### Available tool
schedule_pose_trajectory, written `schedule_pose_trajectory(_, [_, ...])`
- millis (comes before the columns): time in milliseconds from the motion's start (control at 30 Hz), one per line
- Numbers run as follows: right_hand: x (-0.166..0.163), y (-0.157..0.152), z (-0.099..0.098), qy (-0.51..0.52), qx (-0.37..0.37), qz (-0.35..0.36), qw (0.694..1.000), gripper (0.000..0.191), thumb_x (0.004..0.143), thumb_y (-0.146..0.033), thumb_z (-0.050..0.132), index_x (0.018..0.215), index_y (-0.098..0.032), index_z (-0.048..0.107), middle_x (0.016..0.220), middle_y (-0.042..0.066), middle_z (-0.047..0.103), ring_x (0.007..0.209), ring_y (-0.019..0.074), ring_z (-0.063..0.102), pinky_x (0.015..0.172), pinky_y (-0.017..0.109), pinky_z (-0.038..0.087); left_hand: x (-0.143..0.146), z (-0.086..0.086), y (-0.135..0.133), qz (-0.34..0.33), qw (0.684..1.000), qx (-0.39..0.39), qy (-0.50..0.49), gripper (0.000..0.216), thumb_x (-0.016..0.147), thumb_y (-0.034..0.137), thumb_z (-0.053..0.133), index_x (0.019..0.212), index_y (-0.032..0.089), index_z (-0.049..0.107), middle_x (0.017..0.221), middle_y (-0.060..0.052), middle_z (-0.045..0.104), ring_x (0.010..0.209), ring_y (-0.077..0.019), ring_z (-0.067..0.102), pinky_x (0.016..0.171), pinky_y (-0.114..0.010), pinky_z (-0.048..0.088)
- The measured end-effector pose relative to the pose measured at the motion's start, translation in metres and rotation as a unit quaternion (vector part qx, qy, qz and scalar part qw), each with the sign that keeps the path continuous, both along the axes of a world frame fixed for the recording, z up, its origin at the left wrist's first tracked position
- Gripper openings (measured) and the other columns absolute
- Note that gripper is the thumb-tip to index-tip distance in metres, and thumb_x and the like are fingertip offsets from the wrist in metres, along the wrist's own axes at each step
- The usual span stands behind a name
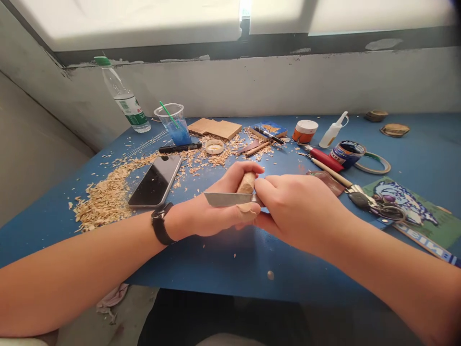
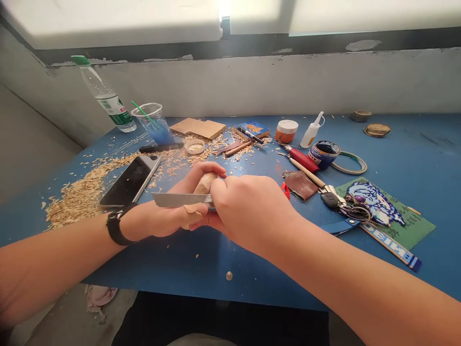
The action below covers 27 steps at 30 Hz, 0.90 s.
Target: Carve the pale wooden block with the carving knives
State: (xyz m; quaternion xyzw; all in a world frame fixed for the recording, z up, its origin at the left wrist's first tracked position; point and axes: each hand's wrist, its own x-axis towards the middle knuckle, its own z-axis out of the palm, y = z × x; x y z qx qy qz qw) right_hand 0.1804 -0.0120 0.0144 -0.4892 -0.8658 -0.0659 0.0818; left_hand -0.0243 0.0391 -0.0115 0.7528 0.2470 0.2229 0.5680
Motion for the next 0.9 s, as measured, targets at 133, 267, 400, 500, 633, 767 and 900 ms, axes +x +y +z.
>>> schedule_pose_trajectory(133, [0.002, 0.002, -0.001, 0.024, -0.013, 0.006, 1.000, 0.050, 0.106, -0.065, 0.055, 0.095, -0.017, 0.067, 0.070, 0.006, 0.067, 0.057, 0.0181, 0.056, 0.057, 0.031, 0.020, -0.002, -0.004, 0.011, 0.006, 0.998, 0.052, -0.018, 0.069, 0.090, 0.070, 0.074, 0.141, 0.029, 0.053, 0.068, 0.002, 0.059, 0.068, -0.0236, 0.064, 0.068, -0.039, 0.055])
schedule_pose_trajectory(267, [0.002, 0.005, -0.002, 0.068, -0.059, 0.000, 0.996, 0.055, 0.100, -0.073, 0.062, 0.090, -0.018, 0.066, 0.073, 0.005, 0.068, 0.061, 0.0175, 0.057, 0.059, 0.030, 0.024, 0.000, 0.000, 0.011, 0.078, 0.988, 0.123, -0.043, 0.069, 0.082, 0.077, 0.077, 0.125, 0.024, 0.065, 0.077, -0.005, 0.066, 0.084, -0.0289, 0.069, 0.079, -0.044, 0.057])
schedule_pose_trajectory(400, [-0.001, 0.005, 0.001, 0.102, -0.085, -0.003, 0.991, 0.056, 0.099, -0.074, 0.063, 0.089, -0.019, 0.065, 0.076, 0.005, 0.068, 0.064, 0.0176, 0.058, 0.062, 0.030, 0.027, 0.001, 0.002, -0.001, 0.108, 0.988, 0.095, -0.053, 0.072, 0.087, 0.082, 0.069, 0.127, 0.023, 0.066, 0.087, -0.008, 0.071, 0.088, -0.0281, 0.070, 0.079, -0.041, 0.057])
schedule_pose_trajectory(500, [-0.003, 0.004, -0.001, 0.121, -0.080, 0.004, 0.989, 0.054, 0.103, -0.071, 0.060, 0.090, -0.018, 0.064, 0.077, 0.005, 0.067, 0.064, 0.0174, 0.054, 0.063, 0.031, 0.028, 0.003, -0.004, -0.006, 0.109, 0.990, 0.044, -0.082, 0.080, 0.088, 0.090, 0.057, 0.131, 0.023, 0.063, 0.095, -0.009, 0.073, 0.086, -0.0258, 0.071, 0.074, -0.039, 0.058])
schedule_pose_trajectory(633, [-0.003, 0.004, -0.009, 0.162, -0.054, 0.017, 0.985, 0.046, 0.108, -0.062, 0.054, 0.096, -0.018, 0.062, 0.077, 0.004, 0.064, 0.064, 0.0174, 0.050, 0.064, 0.031, 0.027, 0.007, -0.016, 0.001, 0.140, 0.982, 0.005, -0.130, 0.084, 0.091, 0.095, 0.044, 0.131, 0.024, 0.063, 0.106, -0.010, 0.073, 0.091, -0.0261, 0.075, 0.075, -0.038, 0.061])
schedule_pose_trajectory(767, [-0.003, 0.008, -0.017, 0.194, -0.031, 0.027, 0.980, 0.043, 0.109, -0.059, 0.050, 0.098, -0.019, 0.061, 0.076, 0.004, 0.062, 0.067, 0.0182, 0.049, 0.065, 0.032, 0.028, 0.009, -0.018, 0.014, 0.201, 0.975, 0.021, -0.096, 0.073, 0.096, 0.088, 0.044, 0.127, 0.025, 0.065, 0.103, -0.009, 0.073, 0.090, -0.0251, 0.075, 0.074, -0.037, 0.062])
schedule_pose_trajectory(900, [-0.002, 0.013, -0.021, 0.192, -0.044, 0.023, 0.980, 0.043, 0.111, -0.058, 0.046, 0.098, -0.019, 0.060, 0.075, 0.003, 0.062, 0.066, 0.0181, 0.050, 0.065, 0.031, 0.028, 0.012, -0.014, 0.017, 0.204, 0.975, 0.016, -0.086, 0.067, 0.098, 0.083, 0.047, 0.122, 0.024, 0.066, 0.102, -0.009, 0.073, 0.091, -0.0255, 0.075, 0.075, -0.038, 0.062])
